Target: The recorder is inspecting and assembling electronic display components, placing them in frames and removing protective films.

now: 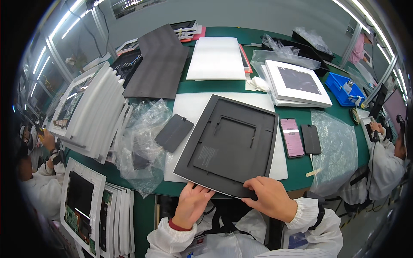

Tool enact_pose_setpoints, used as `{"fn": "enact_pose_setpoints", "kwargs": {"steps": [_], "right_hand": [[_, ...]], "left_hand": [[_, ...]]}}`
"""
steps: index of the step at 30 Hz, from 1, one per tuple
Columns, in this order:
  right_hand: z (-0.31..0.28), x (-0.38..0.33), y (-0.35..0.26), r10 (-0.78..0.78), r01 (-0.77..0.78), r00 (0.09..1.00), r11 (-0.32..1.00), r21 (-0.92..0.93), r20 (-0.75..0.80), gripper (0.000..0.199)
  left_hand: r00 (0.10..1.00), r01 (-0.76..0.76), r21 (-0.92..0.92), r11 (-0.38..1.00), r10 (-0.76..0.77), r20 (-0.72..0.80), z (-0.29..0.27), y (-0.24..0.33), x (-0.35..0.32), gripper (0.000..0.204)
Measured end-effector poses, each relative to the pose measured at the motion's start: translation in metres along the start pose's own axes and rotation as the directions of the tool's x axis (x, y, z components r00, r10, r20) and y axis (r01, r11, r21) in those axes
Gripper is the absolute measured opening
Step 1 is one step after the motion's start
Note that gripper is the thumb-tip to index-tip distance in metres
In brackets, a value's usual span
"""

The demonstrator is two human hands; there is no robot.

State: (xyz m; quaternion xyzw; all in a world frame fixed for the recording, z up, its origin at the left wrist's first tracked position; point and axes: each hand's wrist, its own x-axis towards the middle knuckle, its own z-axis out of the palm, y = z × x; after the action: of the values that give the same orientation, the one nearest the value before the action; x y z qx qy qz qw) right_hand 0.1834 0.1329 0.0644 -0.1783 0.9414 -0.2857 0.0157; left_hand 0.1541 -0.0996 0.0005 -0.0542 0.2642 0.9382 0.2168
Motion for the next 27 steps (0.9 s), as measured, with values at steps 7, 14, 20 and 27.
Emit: {"fn": "enact_pose_setpoints", "kwargs": {"steps": [7, 14, 20, 27], "right_hand": [[-0.005, 0.002, 0.000, -0.053, 0.051, 0.998, 0.994, -0.094, -0.019, 0.034], [0.000, -0.001, 0.002, -0.084, 0.077, 0.994, 0.992, -0.103, -0.065, 0.033], [0.013, -0.005, 0.011, -0.076, 0.071, 0.993, 0.996, -0.060, -0.088, 0.034], [0.026, -0.005, 0.018, -0.062, 0.062, 0.989, 0.998, -0.004, -0.137, 0.040]], "left_hand": [[0.931, 0.053, 0.719, 0.693, 0.226, -0.286, 0.009, 0.001, -0.042, 0.068], [0.667, -0.446, 0.762, -0.468, 0.394, 0.632, 0.000, -0.050, -0.025, 0.021], [0.543, -0.409, 0.793, -0.451, 0.579, 0.609, -0.019, -0.073, -0.006, 0.021], [0.676, -0.346, 0.793, -0.501, 0.453, 0.581, -0.012, -0.067, -0.002, 0.020]]}}
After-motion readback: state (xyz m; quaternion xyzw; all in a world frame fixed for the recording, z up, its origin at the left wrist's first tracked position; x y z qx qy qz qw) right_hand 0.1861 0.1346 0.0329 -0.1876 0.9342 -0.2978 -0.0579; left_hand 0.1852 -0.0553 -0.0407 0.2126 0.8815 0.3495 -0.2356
